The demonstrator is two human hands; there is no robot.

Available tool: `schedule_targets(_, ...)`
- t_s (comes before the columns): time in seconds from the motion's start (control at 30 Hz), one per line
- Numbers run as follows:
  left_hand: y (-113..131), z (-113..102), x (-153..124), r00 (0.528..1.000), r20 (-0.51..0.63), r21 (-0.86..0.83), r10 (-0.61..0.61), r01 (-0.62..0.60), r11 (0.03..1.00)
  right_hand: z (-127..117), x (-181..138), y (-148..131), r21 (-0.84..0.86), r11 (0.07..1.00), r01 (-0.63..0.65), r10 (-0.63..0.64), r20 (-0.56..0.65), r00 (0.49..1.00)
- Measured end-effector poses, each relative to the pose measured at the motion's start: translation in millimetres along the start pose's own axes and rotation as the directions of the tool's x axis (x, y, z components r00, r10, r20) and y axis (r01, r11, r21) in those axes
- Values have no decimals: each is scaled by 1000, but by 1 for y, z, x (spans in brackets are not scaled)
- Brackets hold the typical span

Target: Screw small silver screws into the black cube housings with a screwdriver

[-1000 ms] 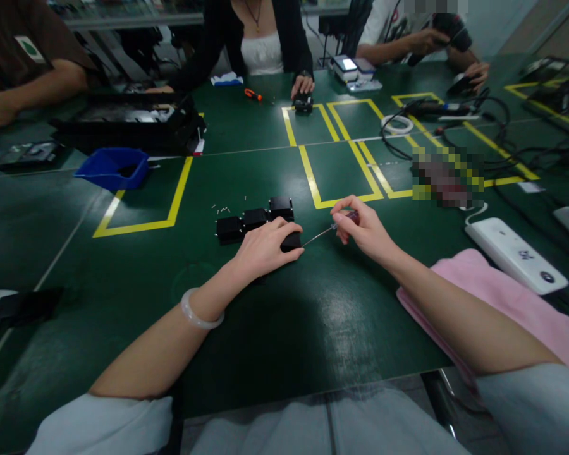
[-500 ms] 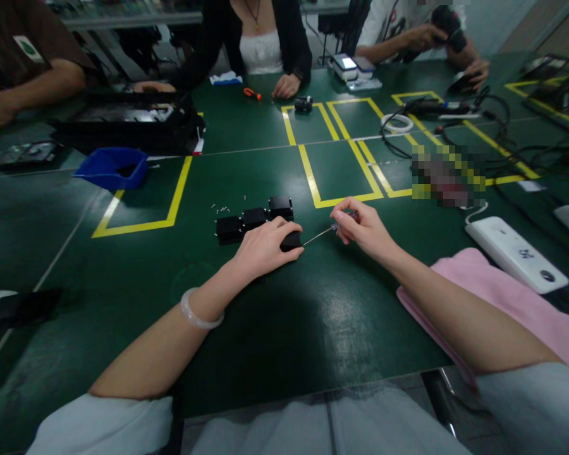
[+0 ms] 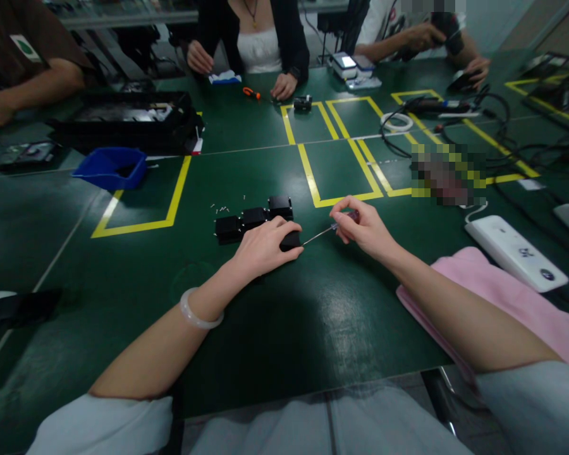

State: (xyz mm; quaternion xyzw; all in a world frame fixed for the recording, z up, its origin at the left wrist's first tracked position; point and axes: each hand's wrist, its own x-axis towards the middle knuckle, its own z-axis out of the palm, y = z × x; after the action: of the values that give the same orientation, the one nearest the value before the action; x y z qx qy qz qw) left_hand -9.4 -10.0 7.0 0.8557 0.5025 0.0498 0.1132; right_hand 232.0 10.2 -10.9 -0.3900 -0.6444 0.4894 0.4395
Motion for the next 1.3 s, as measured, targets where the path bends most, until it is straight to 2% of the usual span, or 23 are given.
schedule_targets(0.13, 0, 0, 0, 1000, 0, 6, -2, 2, 1000, 0, 0, 0, 58, 998, 21, -22, 17, 1000)
schedule_targets(0.33, -1, 2, 0, 1000, -9, 7, 10, -10, 1000, 0, 0, 1, -6, 1000, -8, 8, -6, 1000)
schedule_targets(0.5, -1, 2, 0, 1000, -8, 7, 9, -9, 1000, 1, 0, 1, 55, 998, 11, -11, 3, 1000)
schedule_targets(0.7, -1, 2, -1, 1000, -14, 7, 9, -9, 1000, 1, -1, 0, -6, 1000, -30, 30, -12, 999)
schedule_targets(0.9, -2, 1, 0, 1000, -3, 9, 5, -5, 1000, 1, 0, 2, 55, 998, -2, 2, 2, 1000)
schedule_targets(1.1, -1, 0, 0, 1000, 9, -3, 2, -2, 1000, 1, 0, 1, -10, 1000, -7, 7, -12, 1000)
schedule_targets(1.3, 1, -1, 0, 1000, 15, -1, -3, 3, 1000, 1, 0, 1, 47, 999, 3, -2, -6, 1000)
